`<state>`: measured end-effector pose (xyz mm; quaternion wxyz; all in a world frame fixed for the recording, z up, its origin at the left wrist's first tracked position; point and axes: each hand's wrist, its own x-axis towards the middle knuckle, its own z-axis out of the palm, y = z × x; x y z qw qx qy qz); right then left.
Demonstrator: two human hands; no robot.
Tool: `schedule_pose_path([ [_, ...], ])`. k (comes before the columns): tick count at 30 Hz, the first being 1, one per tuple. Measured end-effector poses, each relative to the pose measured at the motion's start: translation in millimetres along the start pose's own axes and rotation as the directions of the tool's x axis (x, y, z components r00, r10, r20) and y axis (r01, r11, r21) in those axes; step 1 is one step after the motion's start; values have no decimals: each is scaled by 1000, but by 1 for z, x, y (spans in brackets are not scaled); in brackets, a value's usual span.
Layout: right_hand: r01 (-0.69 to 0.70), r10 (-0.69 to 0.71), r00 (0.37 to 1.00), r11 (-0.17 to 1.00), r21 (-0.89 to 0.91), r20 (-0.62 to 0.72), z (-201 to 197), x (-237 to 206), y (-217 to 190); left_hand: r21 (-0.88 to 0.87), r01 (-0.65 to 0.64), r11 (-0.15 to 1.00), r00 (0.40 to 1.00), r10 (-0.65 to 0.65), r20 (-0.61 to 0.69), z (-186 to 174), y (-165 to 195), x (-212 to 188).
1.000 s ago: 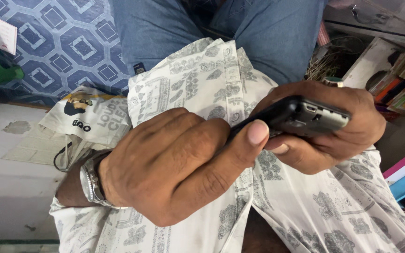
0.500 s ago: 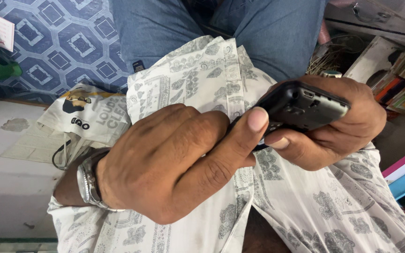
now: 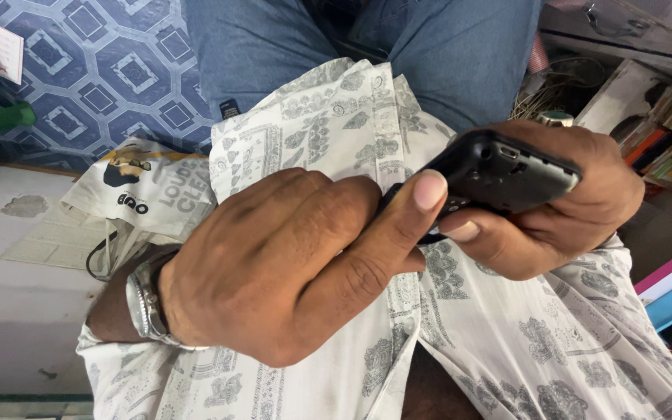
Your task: The person removes the back cover and battery from a keypad mobile phone, inserts a SIM card into the phone, reattaches the battery and back cover, and plugs a charging cable into the phone.
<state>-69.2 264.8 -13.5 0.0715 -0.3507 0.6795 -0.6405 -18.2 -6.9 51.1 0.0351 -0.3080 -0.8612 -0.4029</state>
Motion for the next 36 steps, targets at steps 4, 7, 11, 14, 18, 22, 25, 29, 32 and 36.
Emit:
schedule_pose_path([
  [4, -29, 29, 1000, 1000, 10, 9, -2, -3, 3, 15, -31, 999, 1000, 31, -4, 1, -4, 0],
  [7, -31, 32, 1000, 999, 36, 0, -1, -6, 7, 11, -55, 998, 998, 55, -13, 4, -8, 2],
  [11, -88, 90, 996, 991, 101, -20, 4, -6, 12, 6, -66, 998, 997, 67, -26, 4, -12, 4],
  [14, -123, 125, 992, 983, 138, -3, 9, -2, 12, -80, -75, 994, 995, 70, -68, 4, -19, 4],
  [18, -193, 187, 981, 957, 214, 50, 13, 5, 10, -100, -128, 987, 991, 124, -53, 10, -36, 1],
  [22, -325, 302, 945, 914, 243, 127, 15, 11, 8, -163, -130, 978, 991, 131, -4, 14, -44, -4],
  [25, -368, 337, 929, 878, 307, 151, 17, 12, 7, -183, -109, 977, 994, 112, 6, 17, -45, -5],
  [29, -496, 456, 868, 785, 372, 196, 17, 11, 5, -194, -46, 980, 998, 54, 35, 18, -44, -3],
  [32, -527, 490, 848, 745, 409, 201, 17, 10, 5, -172, -20, 985, 999, 25, 27, 20, -44, -1],
  [36, -548, 509, 835, 736, 397, 209, 20, 10, 10, -148, 15, 989, 999, -9, 38, 25, -44, 0],
])
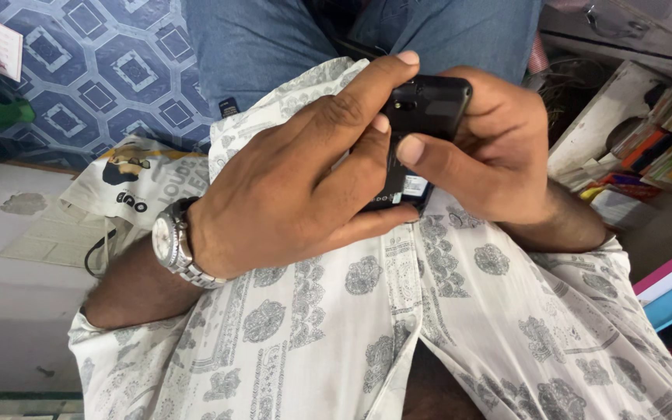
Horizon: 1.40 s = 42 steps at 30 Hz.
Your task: The person removes the back cover and battery from a keypad mobile phone, inserts a SIM card into the phone, reattaches the battery and back cover, and plugs a charging cable into the phone.
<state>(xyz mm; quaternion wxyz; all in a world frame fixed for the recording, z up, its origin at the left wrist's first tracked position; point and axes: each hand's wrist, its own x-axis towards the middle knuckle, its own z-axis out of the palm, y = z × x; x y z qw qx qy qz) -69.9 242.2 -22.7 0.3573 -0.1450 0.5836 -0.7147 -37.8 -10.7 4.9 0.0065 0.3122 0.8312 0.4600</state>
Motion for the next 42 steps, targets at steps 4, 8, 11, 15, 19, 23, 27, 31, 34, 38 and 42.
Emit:
schedule_pose_path([
  [4, -43, 43, 999, 999, 0, -9, -3, 3, 5, 52, 16, 999, 1000, -16, 8, 3, 2, -2],
  [8, -46, 51, 998, 988, 147, -28, -3, 5, 12, 83, 38, 996, 999, -40, 19, 8, 1, -1],
  [11, -39, 64, 995, 959, 281, -82, -1, 8, 20, 70, 42, 997, 999, -44, 21, 9, -1, 1],
  [15, -2, 64, 985, 931, 364, -158, -1, 14, 27, 91, 58, 994, 998, -62, 33, 10, -6, 7],
  [19, 45, 36, 979, 922, 386, -201, -9, 20, 27, 71, 86, 994, 996, -88, 22, 10, -11, 13],
  [23, 71, 14, 978, 915, 396, -208, -15, 23, 25, 17, 132, 991, 991, -132, 8, 15, -13, 20],
  [27, 108, -27, 976, 921, 374, -216, -14, 22, 26, -75, 153, 985, 982, -160, -100, 18, -9, 23],
  [31, 161, -85, 963, 943, 291, -256, -11, 18, 29, -356, 414, 838, 871, -478, -112, 22, 1, 19],
  [34, 176, -110, 959, 953, 247, -260, -8, 15, 30, -525, 391, 756, 861, -502, -82, 26, -3, 18],
  [38, 186, -119, 956, 953, 239, -268, -4, 14, 31, -571, 362, 736, 870, -487, -76, 28, -8, 14],
  [42, 196, -125, 955, 946, 257, -268, -5, 13, 31, -513, 329, 792, 884, -449, -126, 32, -6, 11],
])
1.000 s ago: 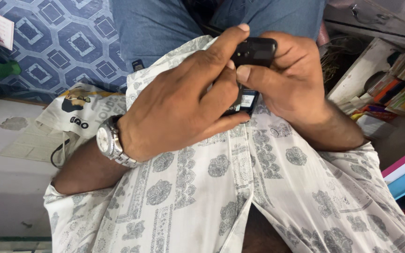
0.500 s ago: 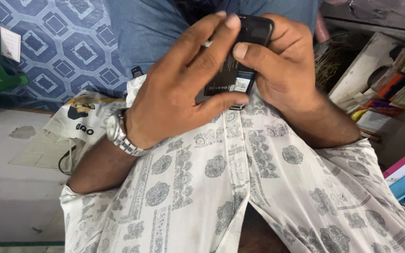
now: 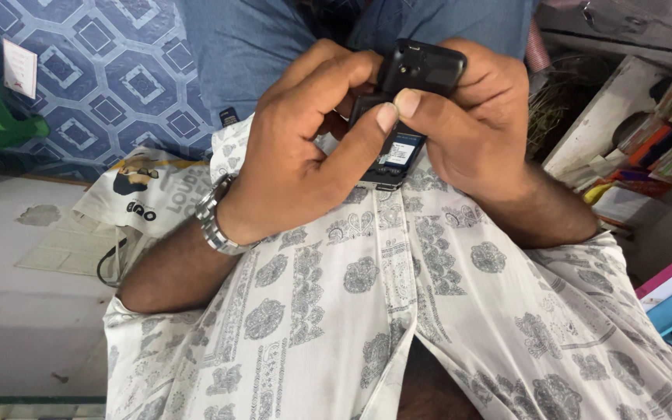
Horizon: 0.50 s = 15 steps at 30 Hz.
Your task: The person removes the back cover and battery from a keypad mobile phone, inserts a SIM card into the phone, reattaches the battery and back cover, and plugs a charging cable into the phone.
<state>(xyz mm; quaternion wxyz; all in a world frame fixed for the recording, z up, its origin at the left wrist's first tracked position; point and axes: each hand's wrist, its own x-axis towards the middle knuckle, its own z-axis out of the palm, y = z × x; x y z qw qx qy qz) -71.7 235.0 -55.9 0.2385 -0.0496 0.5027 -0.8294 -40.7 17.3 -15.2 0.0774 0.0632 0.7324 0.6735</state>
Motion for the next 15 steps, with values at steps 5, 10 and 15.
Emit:
schedule_pose_path([
  [5, -91, 94, 995, 993, 80, -33, -2, 0, -7, 133, -69, 989, 997, 72, -16, 1, 2, 0],
  [10, -175, 173, 985, 979, 101, 24, -4, 7, -18, 214, -102, 971, 994, 107, -15, 0, 8, 2],
  [15, -226, 239, 968, 962, -151, 72, -5, 14, -34, 209, -106, 972, 994, 108, -1, 0, 13, 3],
])
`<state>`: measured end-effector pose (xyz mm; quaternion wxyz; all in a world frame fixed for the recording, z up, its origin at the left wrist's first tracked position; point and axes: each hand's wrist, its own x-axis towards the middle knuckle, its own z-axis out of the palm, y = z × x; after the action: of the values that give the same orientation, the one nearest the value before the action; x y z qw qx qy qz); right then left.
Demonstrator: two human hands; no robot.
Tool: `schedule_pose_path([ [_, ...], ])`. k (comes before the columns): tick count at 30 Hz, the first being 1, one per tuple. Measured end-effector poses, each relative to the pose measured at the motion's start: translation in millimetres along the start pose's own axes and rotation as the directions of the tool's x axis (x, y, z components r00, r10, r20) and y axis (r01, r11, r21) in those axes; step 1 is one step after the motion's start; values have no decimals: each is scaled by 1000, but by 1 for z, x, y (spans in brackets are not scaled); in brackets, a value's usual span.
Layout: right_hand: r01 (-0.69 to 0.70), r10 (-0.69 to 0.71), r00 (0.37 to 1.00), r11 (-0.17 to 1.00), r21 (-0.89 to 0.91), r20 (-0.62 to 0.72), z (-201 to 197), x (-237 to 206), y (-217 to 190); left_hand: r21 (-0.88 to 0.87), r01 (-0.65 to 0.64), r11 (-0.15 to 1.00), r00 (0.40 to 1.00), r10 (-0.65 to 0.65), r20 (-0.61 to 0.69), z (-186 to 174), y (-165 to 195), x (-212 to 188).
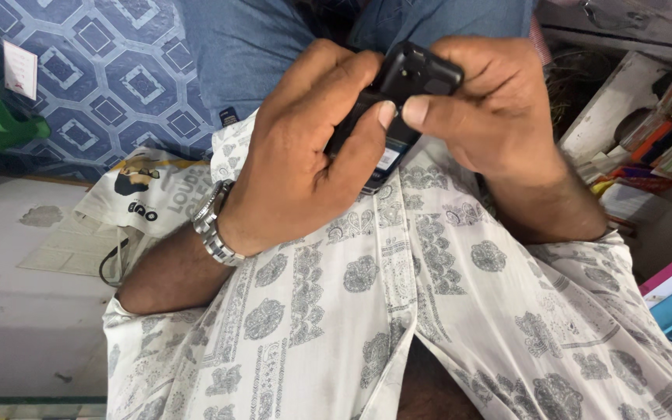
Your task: The person removes the back cover and battery from a keypad mobile phone, inserts a SIM card into the phone, reattaches the battery and back cover, and plugs a charging cable into the phone.
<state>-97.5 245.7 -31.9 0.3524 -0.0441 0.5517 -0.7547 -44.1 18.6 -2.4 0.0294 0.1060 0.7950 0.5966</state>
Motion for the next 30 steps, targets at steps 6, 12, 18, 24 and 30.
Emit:
schedule_pose_path([
  [6, 40, -27, 994, 992, -123, 108, 4, -13, -10, -2, -11, 1000, 1000, 11, 9, 2, 5, -7],
  [12, 83, -66, 989, 988, -132, 131, 2, -14, -7, 6, -3, 1000, 1000, 3, 31, 1, 13, -5],
  [18, 65, -47, 987, 991, -114, 152, -3, -18, -8, -71, -40, 997, 940, 61, 334, -31, 19, 4],
  [24, -4, 21, 983, 995, -96, 181, 2, -24, -17, 19, -302, 953, 822, 250, 512, -39, 17, 5],
  [30, 114, -71, 965, 981, -159, 253, 3, -24, -21, 33, -390, 920, 795, 318, 517, -45, 18, 9],
])
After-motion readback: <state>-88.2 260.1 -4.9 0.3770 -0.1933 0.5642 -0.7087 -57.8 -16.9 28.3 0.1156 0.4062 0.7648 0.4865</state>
